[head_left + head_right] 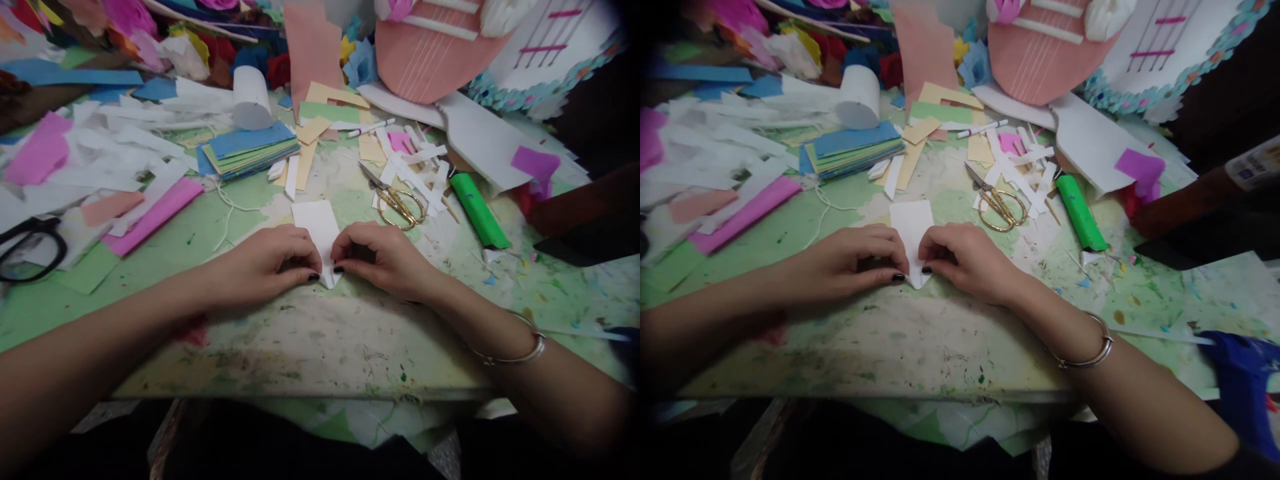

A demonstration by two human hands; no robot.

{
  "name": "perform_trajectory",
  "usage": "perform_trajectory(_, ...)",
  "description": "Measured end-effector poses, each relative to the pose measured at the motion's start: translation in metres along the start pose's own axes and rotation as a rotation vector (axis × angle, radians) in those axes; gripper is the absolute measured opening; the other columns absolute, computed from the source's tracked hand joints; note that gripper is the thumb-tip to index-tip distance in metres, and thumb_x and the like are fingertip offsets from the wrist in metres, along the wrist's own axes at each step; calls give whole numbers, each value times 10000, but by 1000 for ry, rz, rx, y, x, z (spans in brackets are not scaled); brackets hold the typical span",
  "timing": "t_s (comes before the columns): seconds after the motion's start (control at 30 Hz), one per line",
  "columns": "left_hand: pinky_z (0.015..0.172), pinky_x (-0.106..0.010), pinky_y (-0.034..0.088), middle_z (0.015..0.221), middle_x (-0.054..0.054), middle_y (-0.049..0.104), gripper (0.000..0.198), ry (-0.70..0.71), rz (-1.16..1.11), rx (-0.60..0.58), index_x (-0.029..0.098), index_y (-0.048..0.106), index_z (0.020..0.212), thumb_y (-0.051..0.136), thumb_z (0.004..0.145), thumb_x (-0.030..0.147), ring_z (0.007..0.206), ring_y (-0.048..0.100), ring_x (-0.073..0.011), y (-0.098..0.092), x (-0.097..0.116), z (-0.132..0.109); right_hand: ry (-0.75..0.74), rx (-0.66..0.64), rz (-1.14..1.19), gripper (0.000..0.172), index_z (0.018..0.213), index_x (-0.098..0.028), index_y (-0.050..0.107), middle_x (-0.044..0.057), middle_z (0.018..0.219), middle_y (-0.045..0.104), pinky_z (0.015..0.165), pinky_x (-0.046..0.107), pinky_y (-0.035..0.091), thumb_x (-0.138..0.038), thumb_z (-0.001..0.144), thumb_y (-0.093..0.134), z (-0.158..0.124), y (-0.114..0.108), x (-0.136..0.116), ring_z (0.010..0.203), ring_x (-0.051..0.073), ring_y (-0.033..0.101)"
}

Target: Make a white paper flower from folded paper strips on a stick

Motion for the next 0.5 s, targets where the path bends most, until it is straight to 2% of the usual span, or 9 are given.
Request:
perform_trajectory(0.17,783,-300,401,874,-38,609,186,-16,60,-6,176,626,844,468,899,259,860,533,-171,4,2,1,-9,-2,-3,49,818,-149,625,-14,739,631,626,201,398,-101,809,635,0,1,0,651,83,531)
perform_trajectory(0.5,793,-292,402,894,-39,612,196,-21,38,-22,176,607,842,442,908,258,881,531,-167,2,3,3,-12,-5,-3,69,822,-152,627,-16,740,624,633,203,395,-88,798,633,-1,1,1,651,85,524)
Point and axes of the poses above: each hand's wrist, its own z-axis towards the middle knuckle, its own y-axis out of the palm, x = y × z, the point moved 3 cm from there along z, towards the middle knuckle
